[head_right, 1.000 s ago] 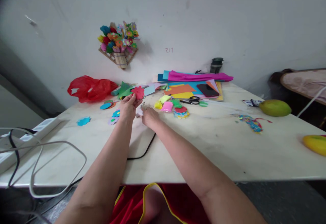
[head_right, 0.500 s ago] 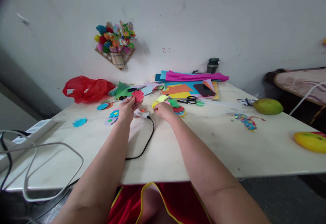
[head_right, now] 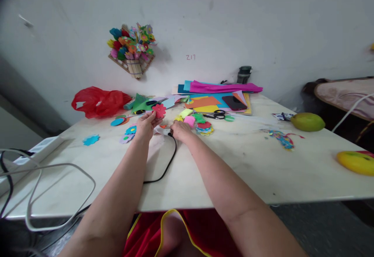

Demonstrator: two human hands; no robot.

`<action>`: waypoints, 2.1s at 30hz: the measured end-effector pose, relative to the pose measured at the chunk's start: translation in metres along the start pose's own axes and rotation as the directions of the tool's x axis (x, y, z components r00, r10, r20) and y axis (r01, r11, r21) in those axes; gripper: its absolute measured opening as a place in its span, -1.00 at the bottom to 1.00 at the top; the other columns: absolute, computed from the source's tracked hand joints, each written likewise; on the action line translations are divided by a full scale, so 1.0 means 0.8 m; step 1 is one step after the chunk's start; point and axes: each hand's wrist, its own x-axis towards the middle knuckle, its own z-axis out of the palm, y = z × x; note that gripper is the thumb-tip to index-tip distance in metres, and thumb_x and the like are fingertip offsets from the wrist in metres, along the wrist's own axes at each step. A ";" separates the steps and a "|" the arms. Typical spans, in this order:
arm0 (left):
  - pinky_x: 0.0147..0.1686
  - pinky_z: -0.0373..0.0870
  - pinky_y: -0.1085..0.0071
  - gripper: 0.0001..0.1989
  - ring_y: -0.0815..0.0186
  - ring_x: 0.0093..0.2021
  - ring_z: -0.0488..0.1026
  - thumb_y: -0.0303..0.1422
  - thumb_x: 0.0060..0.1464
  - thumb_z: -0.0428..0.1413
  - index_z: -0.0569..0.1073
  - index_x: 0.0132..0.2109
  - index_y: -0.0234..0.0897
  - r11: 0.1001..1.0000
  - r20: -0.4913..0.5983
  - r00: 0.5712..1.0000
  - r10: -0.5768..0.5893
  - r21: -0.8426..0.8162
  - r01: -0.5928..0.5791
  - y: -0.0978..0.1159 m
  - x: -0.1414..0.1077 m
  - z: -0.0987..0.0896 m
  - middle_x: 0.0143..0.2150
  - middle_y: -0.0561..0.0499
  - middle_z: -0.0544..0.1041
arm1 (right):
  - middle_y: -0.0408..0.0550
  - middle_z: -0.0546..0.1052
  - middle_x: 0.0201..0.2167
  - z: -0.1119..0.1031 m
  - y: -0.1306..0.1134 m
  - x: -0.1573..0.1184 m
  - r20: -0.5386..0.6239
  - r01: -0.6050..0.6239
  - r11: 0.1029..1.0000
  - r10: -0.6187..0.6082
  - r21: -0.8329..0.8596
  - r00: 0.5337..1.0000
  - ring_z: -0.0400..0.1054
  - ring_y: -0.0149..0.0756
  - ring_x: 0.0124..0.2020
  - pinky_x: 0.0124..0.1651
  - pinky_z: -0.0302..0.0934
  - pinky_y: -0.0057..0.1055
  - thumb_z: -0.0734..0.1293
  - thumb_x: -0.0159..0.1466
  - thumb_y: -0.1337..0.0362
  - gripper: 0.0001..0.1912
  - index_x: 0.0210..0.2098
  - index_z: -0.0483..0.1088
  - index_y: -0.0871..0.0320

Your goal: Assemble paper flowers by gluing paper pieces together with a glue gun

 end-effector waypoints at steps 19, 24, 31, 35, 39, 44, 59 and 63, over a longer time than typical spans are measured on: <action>-0.72 0.12 0.61 -0.74 0.36 -0.61 0.47 -0.22 -0.02 0.16 0.29 -0.33 -0.29 0.965 -0.012 0.999 -0.043 0.259 0.044 -0.009 -0.001 -0.001 -0.56 0.06 0.49 | -0.02 0.55 -0.16 0.019 0.015 0.016 -0.055 0.150 0.940 -0.140 0.306 0.989 0.41 -0.25 -0.19 -0.19 0.24 -0.48 0.27 0.11 0.42 -0.73 -0.23 0.53 0.15; -0.67 0.19 0.56 -0.76 0.35 -0.65 0.43 -0.18 0.06 0.08 0.26 -0.31 -0.26 0.936 -0.006 1.000 0.027 0.350 -0.023 -0.014 0.000 0.000 -0.64 0.10 0.44 | -0.09 0.55 -0.37 0.018 0.012 0.017 -0.030 0.107 0.870 -0.106 0.482 0.994 0.38 -0.35 -0.35 -0.30 0.20 -0.51 0.29 0.06 0.46 -0.81 -0.35 0.50 0.21; -0.54 0.20 0.52 -0.81 0.37 -0.60 0.39 -0.19 0.09 0.07 0.33 -0.30 -0.23 0.815 -0.019 0.957 0.290 0.530 -0.236 -0.018 0.000 0.005 -0.65 0.12 0.42 | -0.18 0.45 -0.55 0.011 0.004 0.017 -0.058 0.083 0.771 -0.059 0.632 0.997 0.28 -0.44 -0.47 -0.39 0.12 -0.54 0.28 0.12 0.38 -0.87 -0.46 0.48 0.26; -0.47 0.12 0.49 -0.92 0.31 -0.52 0.39 -0.32 0.08 0.10 0.37 -0.36 -0.19 0.686 -0.030 0.920 0.391 0.677 -0.269 -0.016 -0.003 0.009 -0.67 0.13 0.37 | -0.12 0.54 -0.44 0.002 -0.002 0.011 -0.054 0.062 0.874 -0.041 0.483 0.998 0.37 -0.36 -0.37 -0.37 0.14 -0.52 0.28 0.14 0.32 -0.83 -0.39 0.53 0.19; -0.43 0.08 0.49 -0.91 0.27 -0.47 0.39 -0.41 0.04 0.14 0.37 -0.40 -0.18 0.687 -0.038 0.908 0.416 0.668 -0.287 -0.016 -0.005 0.013 -0.66 0.12 0.34 | -0.09 0.59 -0.22 -0.011 -0.009 -0.001 0.011 -0.006 0.963 0.003 0.271 1.000 0.43 -0.25 -0.19 -0.24 0.19 -0.46 0.32 0.13 0.21 -0.74 -0.21 0.55 0.05; -0.49 0.06 0.49 -0.88 0.32 -0.57 0.33 -0.34 0.04 0.15 0.38 -0.42 -0.20 0.730 -0.048 0.922 0.383 0.628 -0.271 -0.022 -0.001 0.008 -0.69 0.14 0.32 | 0.02 0.59 -0.22 -0.022 -0.011 -0.013 0.083 0.004 0.998 -0.009 0.068 0.996 0.45 -0.15 -0.18 -0.25 0.20 -0.40 0.26 0.17 0.24 -0.73 -0.23 0.57 0.09; -0.69 0.02 0.52 -0.68 0.48 -0.76 0.12 -0.10 -0.07 0.20 0.35 -0.45 -0.25 0.907 -0.003 0.972 0.236 0.360 -0.219 -0.013 0.000 0.011 -0.79 0.18 0.25 | -0.20 0.43 -0.61 -0.012 0.032 0.004 -0.066 0.012 0.373 0.134 0.928 0.989 0.35 -0.45 -0.59 -0.44 0.30 -0.49 0.37 0.01 0.47 -0.90 -0.50 0.36 0.21; -0.69 0.01 0.52 -0.65 0.49 -0.76 0.12 -0.07 -0.08 0.20 0.34 -0.46 -0.26 0.935 -0.020 0.979 0.203 0.301 -0.188 -0.010 -0.002 0.010 -0.78 0.18 0.25 | -0.22 0.43 -0.61 -0.026 0.031 -0.006 -0.035 -0.008 0.246 0.167 0.969 0.985 0.35 -0.49 -0.59 -0.46 0.28 -0.53 0.40 0.00 0.45 -0.85 -0.45 0.34 0.21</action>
